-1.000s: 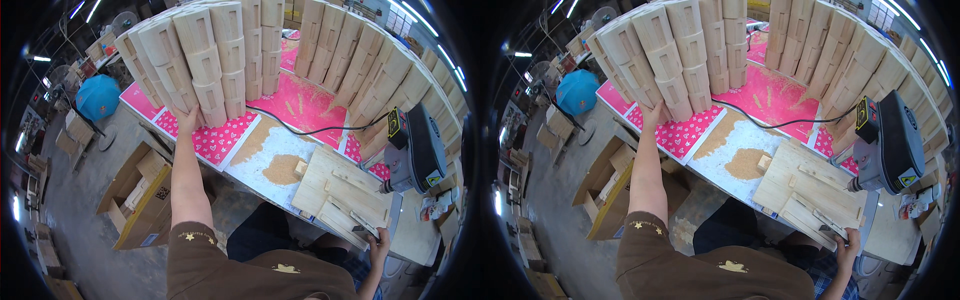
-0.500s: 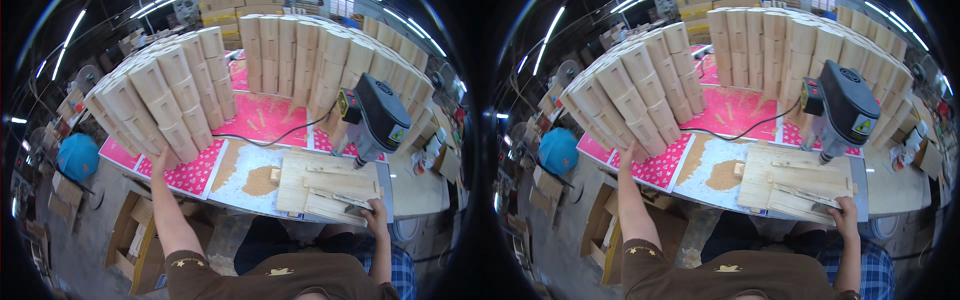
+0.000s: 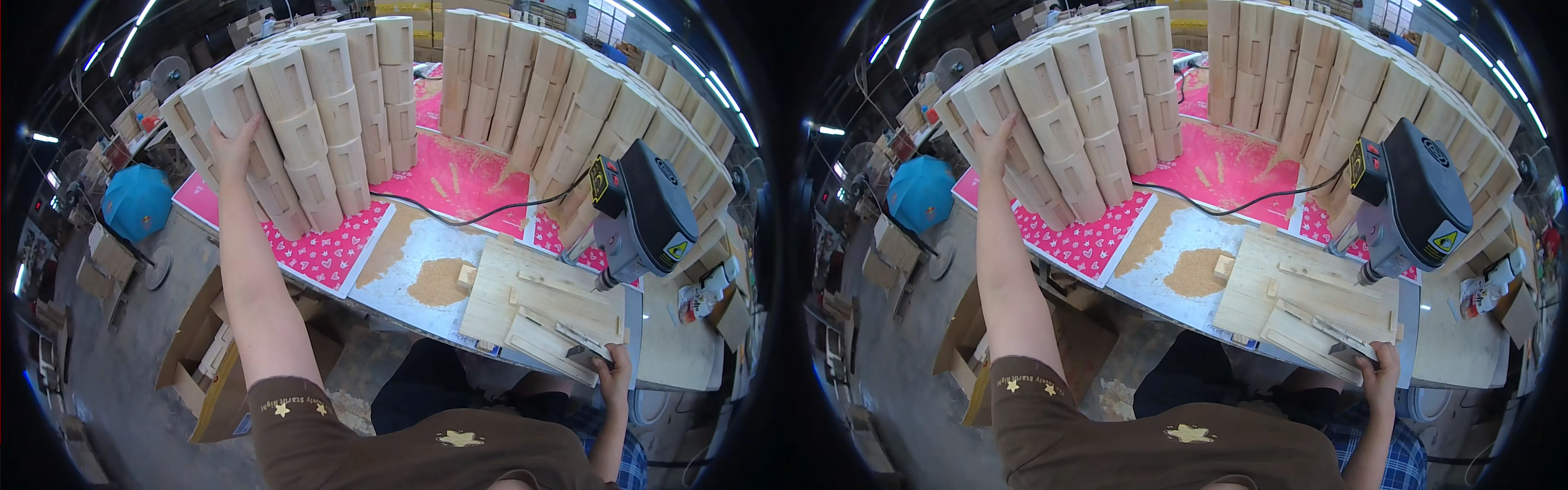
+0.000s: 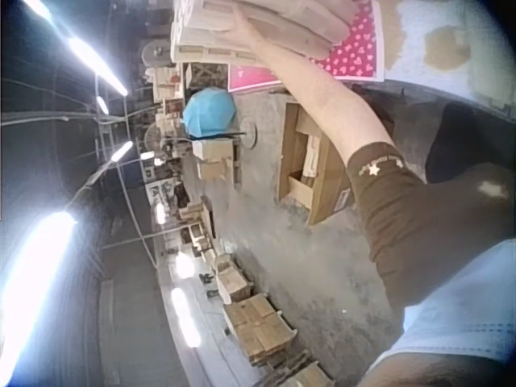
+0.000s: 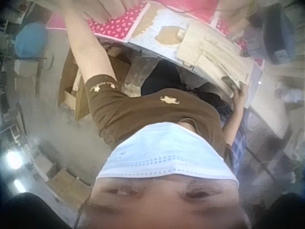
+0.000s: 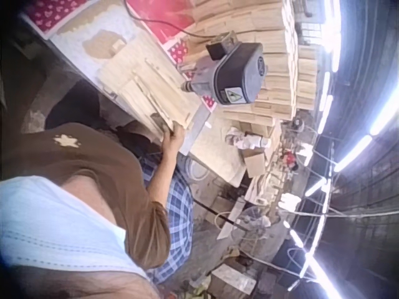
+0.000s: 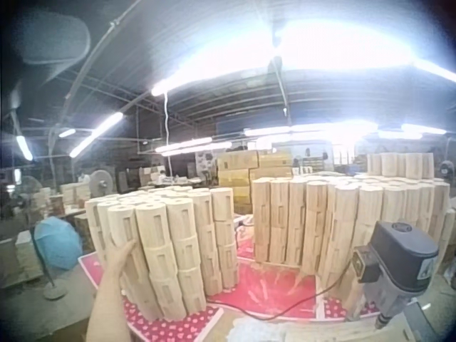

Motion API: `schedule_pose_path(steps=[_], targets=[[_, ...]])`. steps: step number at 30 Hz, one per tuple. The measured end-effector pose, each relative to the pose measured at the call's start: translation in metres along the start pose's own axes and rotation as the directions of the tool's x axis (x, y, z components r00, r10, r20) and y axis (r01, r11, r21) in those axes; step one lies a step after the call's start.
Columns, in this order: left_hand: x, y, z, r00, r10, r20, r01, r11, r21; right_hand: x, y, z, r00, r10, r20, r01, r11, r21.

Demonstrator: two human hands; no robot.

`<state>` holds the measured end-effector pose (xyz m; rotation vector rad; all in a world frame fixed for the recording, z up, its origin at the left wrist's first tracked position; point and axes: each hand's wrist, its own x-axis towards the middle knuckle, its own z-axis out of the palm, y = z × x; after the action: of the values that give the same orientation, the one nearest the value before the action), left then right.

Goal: Drilling a hole into cylindrical wooden blocks using a drill press.

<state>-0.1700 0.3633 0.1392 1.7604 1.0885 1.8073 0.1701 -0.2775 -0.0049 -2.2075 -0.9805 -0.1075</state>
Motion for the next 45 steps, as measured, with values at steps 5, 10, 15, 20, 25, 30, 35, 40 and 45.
schedule_pose_path(steps=[5,10,15,20,25,30,35,40,45], targets=[[-0.001,0.002,-0.001,0.988,-0.082,0.131,0.109,0.97,-0.218,0.002,-0.003,-0.004,1.0,-0.004,0.026,0.004,1.0,-0.022],[0.012,-0.015,0.012,0.997,0.061,0.047,-0.052,0.984,-0.171,0.002,0.002,-0.004,0.999,0.0,0.044,0.002,0.999,-0.035],[0.005,-0.009,0.01,0.995,0.099,0.02,-0.099,0.995,0.001,0.0,0.003,0.001,0.998,-0.047,-0.039,0.047,0.999,-0.017],[0.016,-0.009,-0.007,0.985,-0.053,0.167,0.06,0.997,-0.039,0.002,-0.001,-0.001,1.0,-0.01,0.002,0.01,0.999,-0.031],[0.016,-0.018,-0.02,0.983,-0.091,0.158,0.09,0.996,0.01,0.002,-0.005,-0.001,1.0,-0.02,-0.004,0.02,0.999,-0.031],[0.013,-0.016,-0.017,0.974,-0.123,0.192,0.134,0.99,-0.047,0.0,-0.003,-0.005,1.0,-0.009,0.016,0.01,0.999,-0.05],[0.036,-0.058,-0.035,0.966,-0.159,0.202,0.174,0.983,-0.06,0.003,-0.003,-0.001,0.999,-0.042,0.016,0.043,0.998,-0.055],[0.022,-0.019,-0.04,0.977,-0.099,0.189,0.129,0.979,-0.157,0.005,-0.009,-0.006,0.999,-0.041,0.014,0.041,0.998,-0.056],[0.014,0.007,-0.038,0.992,-0.056,0.114,0.072,0.988,-0.14,0.008,0.001,-0.006,0.998,-0.065,0.018,0.066,0.997,-0.034]])
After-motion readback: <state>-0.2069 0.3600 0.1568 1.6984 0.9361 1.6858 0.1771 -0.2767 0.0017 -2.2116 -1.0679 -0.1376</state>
